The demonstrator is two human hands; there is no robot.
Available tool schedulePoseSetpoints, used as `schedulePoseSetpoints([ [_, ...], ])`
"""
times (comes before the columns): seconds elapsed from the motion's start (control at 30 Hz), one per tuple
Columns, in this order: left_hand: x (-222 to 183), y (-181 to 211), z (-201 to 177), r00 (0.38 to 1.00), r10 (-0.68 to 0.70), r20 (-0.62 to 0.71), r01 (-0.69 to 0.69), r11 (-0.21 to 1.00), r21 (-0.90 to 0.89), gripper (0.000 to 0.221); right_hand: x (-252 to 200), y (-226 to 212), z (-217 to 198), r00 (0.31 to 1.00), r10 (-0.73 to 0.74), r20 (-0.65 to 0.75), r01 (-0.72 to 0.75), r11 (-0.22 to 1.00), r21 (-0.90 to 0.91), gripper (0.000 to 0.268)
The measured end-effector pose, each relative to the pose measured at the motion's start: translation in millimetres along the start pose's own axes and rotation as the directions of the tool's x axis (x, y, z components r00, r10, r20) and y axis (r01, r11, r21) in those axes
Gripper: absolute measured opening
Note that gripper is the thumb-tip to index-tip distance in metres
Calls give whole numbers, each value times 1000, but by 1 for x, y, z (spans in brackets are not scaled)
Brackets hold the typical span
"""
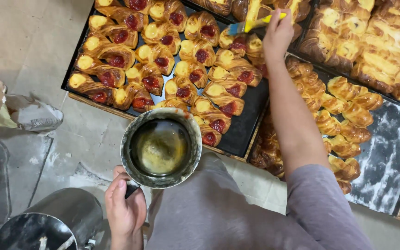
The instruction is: Apply glaze to baked pastries using a brush
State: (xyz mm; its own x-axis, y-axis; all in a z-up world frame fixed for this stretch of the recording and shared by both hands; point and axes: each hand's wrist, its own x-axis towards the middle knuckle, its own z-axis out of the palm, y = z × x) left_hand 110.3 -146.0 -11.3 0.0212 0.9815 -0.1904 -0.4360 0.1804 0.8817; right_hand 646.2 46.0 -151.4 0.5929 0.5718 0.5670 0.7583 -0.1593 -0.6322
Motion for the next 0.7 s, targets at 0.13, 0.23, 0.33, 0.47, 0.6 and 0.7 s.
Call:
schedulePoseSetpoints([
  [0.13,1,-3,0,1000,-6,-1,6,1000,-12,33,1,-1,7,989,14,148,-24,998,64,34],
  [0.23,1,-5,-1,1000,-10,-4,10,1000,-27,32,-1,-12,1,993,-13,118,8,999,44,33],
  [0.33,2,-6,-1,1000,-9,5,9,999,-41,32,-15,-25,0,980,-28,200,17,998,58,33],
  [0.47,3,-4,-3,1000,-5,20,5,999,-35,32,-18,-18,-15,971,104,216,-88,992,-86,29],
  [0.6,4,-3,-4,1000,-3,15,4,999,-43,30,-27,-1,-43,983,91,160,-87,996,-34,24],
  [0.7,6,-5,-4,1000,2,8,-1,998,-61,30,-20,4,-47,991,39,132,-27,995,-98,33],
])
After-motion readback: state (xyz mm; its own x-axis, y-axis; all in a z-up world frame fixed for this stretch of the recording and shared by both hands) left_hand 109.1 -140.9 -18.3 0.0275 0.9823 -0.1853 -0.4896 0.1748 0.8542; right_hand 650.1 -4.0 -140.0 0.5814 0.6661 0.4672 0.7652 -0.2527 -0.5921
